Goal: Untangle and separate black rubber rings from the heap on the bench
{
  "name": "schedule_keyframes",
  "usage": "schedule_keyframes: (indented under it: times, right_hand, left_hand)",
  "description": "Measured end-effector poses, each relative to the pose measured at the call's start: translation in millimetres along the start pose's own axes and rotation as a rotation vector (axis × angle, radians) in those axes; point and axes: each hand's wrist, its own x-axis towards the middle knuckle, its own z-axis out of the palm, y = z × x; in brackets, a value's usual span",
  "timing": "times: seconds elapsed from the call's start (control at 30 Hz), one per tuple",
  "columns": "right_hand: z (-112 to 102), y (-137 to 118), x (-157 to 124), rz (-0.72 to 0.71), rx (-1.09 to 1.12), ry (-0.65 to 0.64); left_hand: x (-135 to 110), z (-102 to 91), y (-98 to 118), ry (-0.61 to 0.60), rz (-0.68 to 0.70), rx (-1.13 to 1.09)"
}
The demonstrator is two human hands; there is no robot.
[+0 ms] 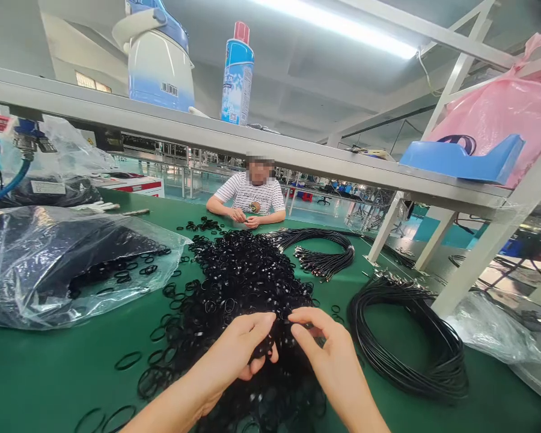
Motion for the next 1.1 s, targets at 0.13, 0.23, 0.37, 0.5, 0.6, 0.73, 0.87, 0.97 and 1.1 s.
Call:
schedule_keyframes:
  times: [0.13, 0.23, 0.37, 0.5, 0.6, 0.73, 0.87, 0.97, 1.1]
  right_hand:
    - [10.3, -17.2, -7.1, -0.012, 0.024, -0.139]
    - [11.1, -16.1, -6.4, 0.024, 0.06, -0.122]
    - [4.1, -5.5, -0.1, 0.129, 0.239, -0.071]
    - [-1.7, -1.5, 2.3, 0.186, 0.409, -0.065]
    - [-2.5, -2.2, 2.5, 0.174, 0.387, -0.045]
    - [-0.1, -2.8, 2.7, 0.154, 0.338, -0.044]
    - [2.4, -7.1, -1.0, 0.118, 0.261, -0.086]
    - [2.9, -12.8, -5.1, 0.01, 0.137, -0.088]
    - [2.0, -11.8, -5.1, -0.079, 0.059, -0.008]
  left_hand:
    - [-2.6, 3.5, -2.8, -0.062, 0.036, -0.048]
    - [-0.9, 3.3, -4.8, -0.074, 0.03, -0.085]
    - [2.1, -0.1, -4.0, -0.049, -0.002, -0.08]
    - [1.4, -0.5, -2.3, -0.019, -0.002, -0.047]
    - [-0.3, 1.5, -1.3, 0.011, 0.011, -0.014]
    - [-0.7, 2.6, -0.9, 0.025, 0.032, 0.035]
    - [-0.6, 1.0, -2.3, 0.016, 0.033, 0.064]
    - [-1.7, 0.7, -3.3, 0.003, 0.022, 0.048]
    - [-1.4, 1.1, -3.4, -0.011, 0.012, 0.028]
